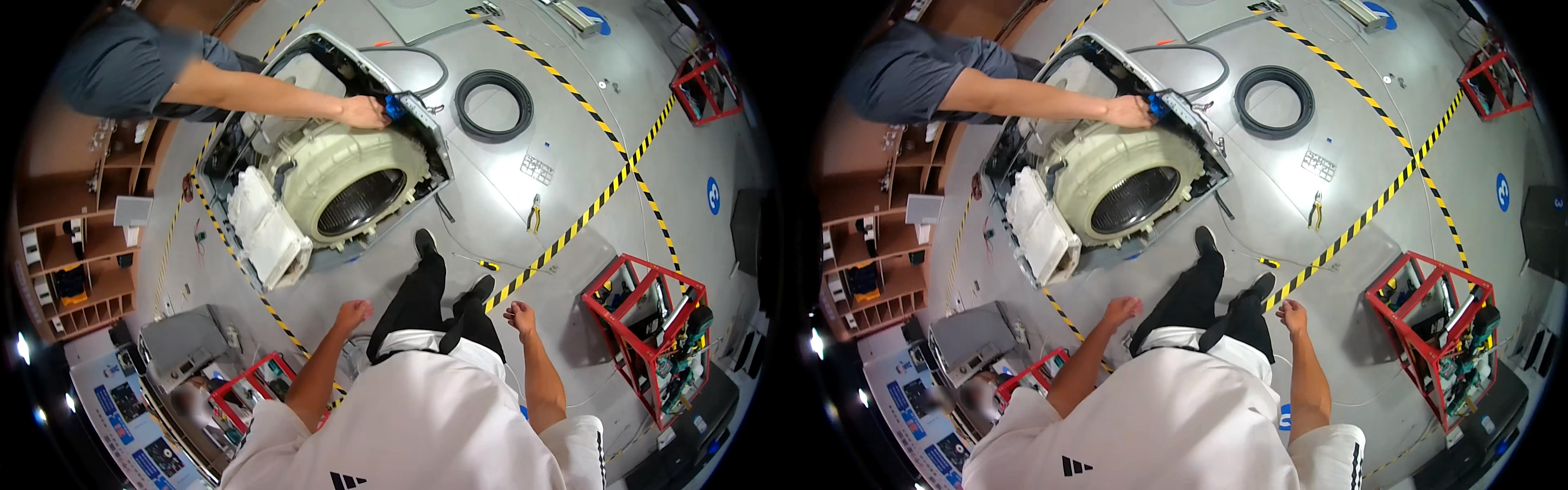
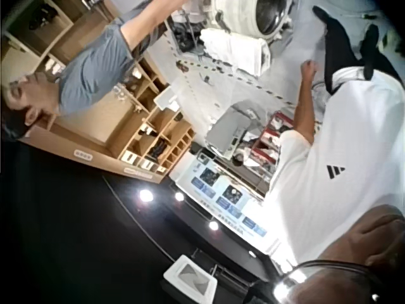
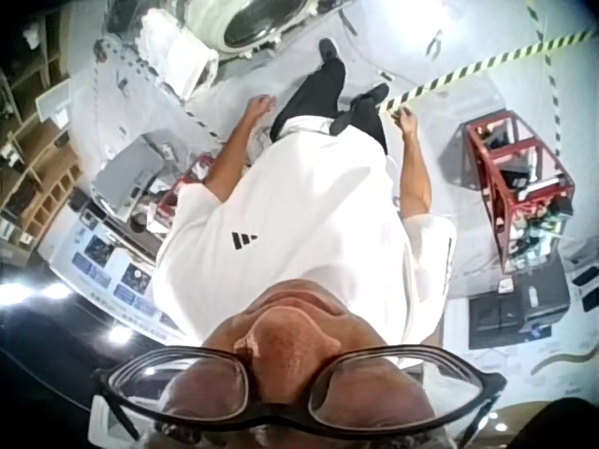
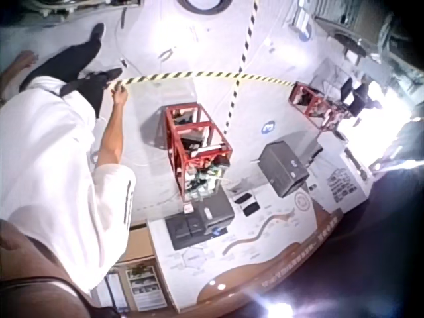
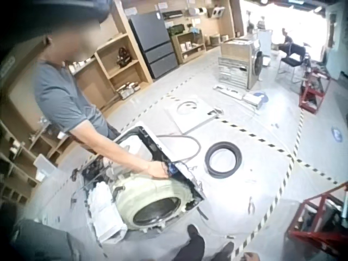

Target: The person unscrews internal components of an appliance using a power drill, then picks up a large rubber gasket from the floor and begins installing it around the drum opening by hand.

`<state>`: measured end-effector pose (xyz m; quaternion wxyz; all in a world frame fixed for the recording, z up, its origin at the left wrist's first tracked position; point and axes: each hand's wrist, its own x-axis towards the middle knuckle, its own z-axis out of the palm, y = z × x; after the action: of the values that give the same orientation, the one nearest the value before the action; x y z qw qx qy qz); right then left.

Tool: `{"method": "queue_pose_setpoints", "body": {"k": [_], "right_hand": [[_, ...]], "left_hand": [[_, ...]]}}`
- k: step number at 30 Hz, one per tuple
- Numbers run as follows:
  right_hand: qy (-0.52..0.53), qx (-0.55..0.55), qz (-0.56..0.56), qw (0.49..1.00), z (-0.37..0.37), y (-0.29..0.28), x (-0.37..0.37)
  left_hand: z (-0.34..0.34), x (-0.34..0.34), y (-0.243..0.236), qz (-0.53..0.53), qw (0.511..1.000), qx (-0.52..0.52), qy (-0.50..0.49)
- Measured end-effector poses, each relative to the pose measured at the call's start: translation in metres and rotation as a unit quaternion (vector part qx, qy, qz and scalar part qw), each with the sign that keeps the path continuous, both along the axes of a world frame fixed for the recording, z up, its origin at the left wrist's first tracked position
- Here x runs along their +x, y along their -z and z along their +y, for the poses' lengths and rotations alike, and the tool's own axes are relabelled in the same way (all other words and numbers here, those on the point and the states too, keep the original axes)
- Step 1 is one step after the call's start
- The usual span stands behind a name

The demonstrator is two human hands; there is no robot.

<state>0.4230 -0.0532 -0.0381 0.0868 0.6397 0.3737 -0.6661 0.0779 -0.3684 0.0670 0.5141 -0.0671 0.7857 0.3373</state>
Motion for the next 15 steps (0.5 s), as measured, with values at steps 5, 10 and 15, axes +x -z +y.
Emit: {"method": "queue_pose_setpoints", "body": {"k": [5,10,15], "right_hand": [[-0.008,-0.013,-0.066,0.998,-0.008,-0.005,0.077],[-0.052,-0.038,-0.145,0.987,-0.018,-0.016,0.12],[-0.012,0.0,-0.108,0.994,-0.01,-0.043,0.08]], "left_hand": [[-0.023,0.042,0.011,0.012,1.0,0.002,-0.024],[-0.071,0.082,0.023,0.009,0.999,-0.041,0.001],[-0.087,0.078,0.019,-0.074,0.989,-0.125,0.008]]}}
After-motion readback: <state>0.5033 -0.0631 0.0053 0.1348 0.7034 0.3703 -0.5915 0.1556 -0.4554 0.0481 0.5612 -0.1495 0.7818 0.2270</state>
